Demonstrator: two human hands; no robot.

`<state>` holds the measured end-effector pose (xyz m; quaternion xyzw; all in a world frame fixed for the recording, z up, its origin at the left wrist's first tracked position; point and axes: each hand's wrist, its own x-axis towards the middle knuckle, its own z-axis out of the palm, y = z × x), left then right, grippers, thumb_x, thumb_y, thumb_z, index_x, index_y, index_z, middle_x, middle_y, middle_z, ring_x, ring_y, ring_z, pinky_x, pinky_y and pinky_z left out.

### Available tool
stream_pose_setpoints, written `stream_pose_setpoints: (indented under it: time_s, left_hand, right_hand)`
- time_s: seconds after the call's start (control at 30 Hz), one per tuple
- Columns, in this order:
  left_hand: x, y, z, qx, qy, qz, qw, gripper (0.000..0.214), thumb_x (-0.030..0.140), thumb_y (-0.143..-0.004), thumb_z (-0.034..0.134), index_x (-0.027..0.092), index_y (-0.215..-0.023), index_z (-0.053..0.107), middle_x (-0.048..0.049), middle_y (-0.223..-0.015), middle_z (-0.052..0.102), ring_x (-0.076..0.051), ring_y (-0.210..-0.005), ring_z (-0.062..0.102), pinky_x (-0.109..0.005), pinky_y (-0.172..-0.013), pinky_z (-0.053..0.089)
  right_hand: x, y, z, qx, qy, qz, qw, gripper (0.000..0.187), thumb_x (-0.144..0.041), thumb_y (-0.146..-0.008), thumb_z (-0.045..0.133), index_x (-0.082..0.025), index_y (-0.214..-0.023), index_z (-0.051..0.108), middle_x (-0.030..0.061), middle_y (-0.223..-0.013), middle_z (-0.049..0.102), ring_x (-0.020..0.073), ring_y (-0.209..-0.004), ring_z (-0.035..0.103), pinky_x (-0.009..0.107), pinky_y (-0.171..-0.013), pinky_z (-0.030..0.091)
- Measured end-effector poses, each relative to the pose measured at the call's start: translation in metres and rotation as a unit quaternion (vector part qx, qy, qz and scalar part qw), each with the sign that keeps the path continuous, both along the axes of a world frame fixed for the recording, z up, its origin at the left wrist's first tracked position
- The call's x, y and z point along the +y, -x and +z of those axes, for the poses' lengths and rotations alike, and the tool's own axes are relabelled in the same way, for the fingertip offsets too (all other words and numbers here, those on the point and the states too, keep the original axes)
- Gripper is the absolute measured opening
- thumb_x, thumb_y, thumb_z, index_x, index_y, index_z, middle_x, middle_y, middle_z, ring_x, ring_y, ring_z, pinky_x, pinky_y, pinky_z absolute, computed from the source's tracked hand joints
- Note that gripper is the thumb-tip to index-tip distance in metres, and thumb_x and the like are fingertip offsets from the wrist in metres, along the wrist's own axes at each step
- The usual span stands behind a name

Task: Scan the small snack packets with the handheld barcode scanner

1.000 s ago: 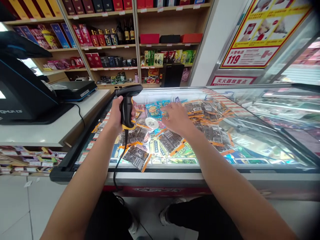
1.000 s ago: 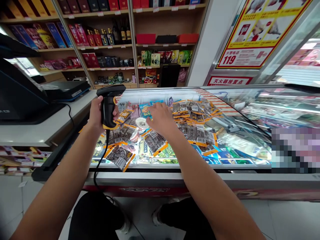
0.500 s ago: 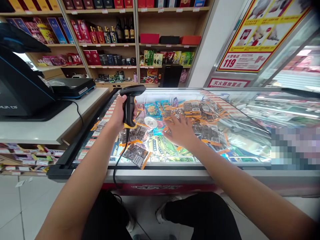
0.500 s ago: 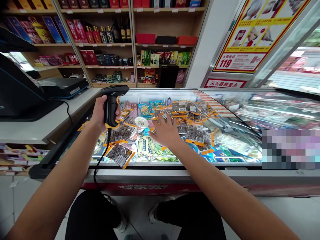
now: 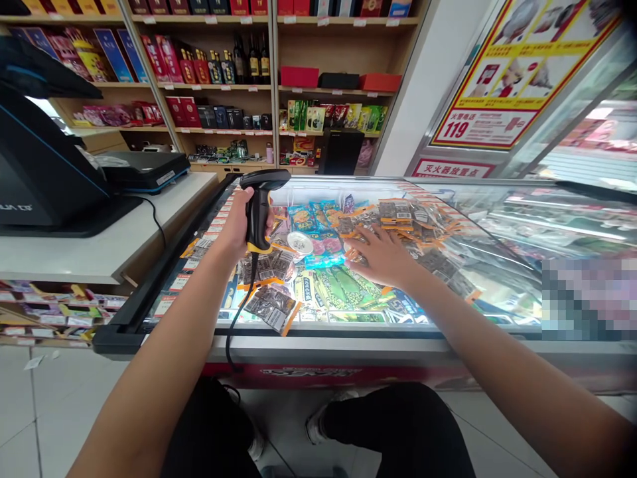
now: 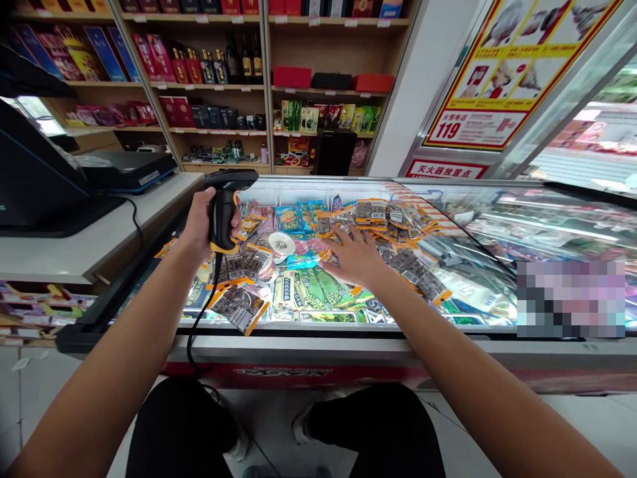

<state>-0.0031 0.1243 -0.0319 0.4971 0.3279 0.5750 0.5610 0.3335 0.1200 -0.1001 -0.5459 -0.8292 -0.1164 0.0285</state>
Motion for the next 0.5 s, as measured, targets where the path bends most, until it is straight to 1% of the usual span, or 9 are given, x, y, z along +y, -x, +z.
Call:
stream_pose_setpoints:
  time_s: [0.1,0.13,0.2,0.23,0.27,0.3,0.4,0.43,0.5]
  left_hand:
    - [0.0,-0.001,0.0,0.006,0.01,0.004,1.0,0.048,0.064,-0.099,0.045,0.019,-0.09,0.058,0.0007,-0.054,0.058,-0.013,-0.042,0.053,-0.024,-0.042,0.039]
    - [0.0,-0.002,0.0,0.011,0.014,0.008,1.0,0.048,0.065,-0.099,0.044,0.02,-0.089,0.058,0.0009,-0.054,0.057,-0.013,-0.042,0.053,-0.024,-0.041,0.039]
    - [0.0,-0.003,0.0,0.021,0.02,0.015,0.999,0.049,0.067,-0.098,0.045,0.02,-0.088,0.057,0.001,-0.054,0.057,-0.013,-0.042,0.052,-0.024,-0.041,0.038]
    - [0.0,-0.003,0.0,0.023,0.02,0.017,0.999,0.05,0.068,-0.098,0.045,0.02,-0.088,0.057,0.0009,-0.054,0.057,-0.013,-0.042,0.052,-0.024,-0.041,0.038]
    - [0.0,-0.003,0.0,0.023,0.019,0.015,0.999,0.05,0.068,-0.097,0.045,0.02,-0.088,0.056,0.0008,-0.054,0.057,-0.013,-0.042,0.052,-0.024,-0.041,0.038]
    - [-0.001,-0.003,-0.001,0.021,0.016,0.012,1.0,0.051,0.069,-0.097,0.046,0.02,-0.088,0.057,0.0007,-0.054,0.057,-0.012,-0.042,0.052,-0.023,-0.041,0.039]
    - [0.0,-0.003,-0.002,0.023,0.013,0.004,1.0,0.053,0.072,-0.095,0.047,0.02,-0.09,0.057,0.0011,-0.055,0.057,-0.013,-0.042,0.053,-0.023,-0.041,0.04]
    - [0.0,-0.003,-0.003,0.028,0.015,0.003,0.999,0.054,0.073,-0.094,0.047,0.02,-0.091,0.058,0.0013,-0.055,0.056,-0.013,-0.043,0.053,-0.024,-0.04,0.039]
    - [0.0,-0.003,-0.003,0.04,0.021,0.003,0.999,0.054,0.073,-0.094,0.046,0.021,-0.091,0.057,0.0016,-0.054,0.055,-0.014,-0.043,0.053,-0.024,-0.04,0.038]
  right_hand:
    - [-0.004,0.009,0.004,0.005,-0.057,0.029,0.998,0.06,-0.066,-0.102,0.05,-0.027,-0.144,0.07,0.0102,-0.177,0.031,0.0511,-0.16,0.022,0.074,-0.12,0.028]
    - [-0.005,0.017,0.007,0.016,-0.075,0.04,0.996,0.057,-0.065,-0.103,0.05,-0.025,-0.137,0.074,0.0104,-0.175,0.035,0.0505,-0.159,0.024,0.073,-0.12,0.028]
    - [-0.006,0.04,0.014,0.056,-0.078,0.066,0.993,0.052,-0.059,-0.107,0.045,-0.023,-0.128,0.077,0.0113,-0.166,0.05,0.046,-0.153,0.036,0.067,-0.12,0.032]
    - [-0.005,0.054,0.017,0.084,-0.06,0.077,0.992,0.051,-0.055,-0.109,0.042,-0.022,-0.126,0.077,0.0117,-0.158,0.058,0.0429,-0.149,0.042,0.063,-0.119,0.035]
    - [-0.004,0.069,0.019,0.109,-0.023,0.093,0.989,0.051,-0.054,-0.11,0.04,-0.021,-0.129,0.075,0.0129,-0.148,0.065,0.0396,-0.144,0.048,0.059,-0.118,0.039]
    - [-0.002,0.085,0.02,0.136,0.021,0.095,0.986,0.054,-0.056,-0.11,0.039,-0.02,-0.134,0.071,0.0148,-0.142,0.068,0.0383,-0.14,0.052,0.055,-0.114,0.043]
    - [0.006,0.126,0.017,0.166,0.139,0.065,0.974,0.07,-0.073,-0.102,0.045,-0.019,-0.143,0.064,0.0227,-0.149,0.059,0.0446,-0.142,0.049,0.056,-0.106,0.049]
    - [0.01,0.136,0.014,0.167,0.161,0.061,0.971,0.071,-0.074,-0.099,0.051,-0.019,-0.142,0.063,0.0238,-0.151,0.055,0.0462,-0.144,0.047,0.056,-0.104,0.049]
    - [0.016,0.148,0.009,0.177,0.182,0.063,0.965,0.065,-0.071,-0.094,0.064,-0.019,-0.134,0.065,0.0232,-0.15,0.053,0.0459,-0.144,0.046,0.054,-0.104,0.05]
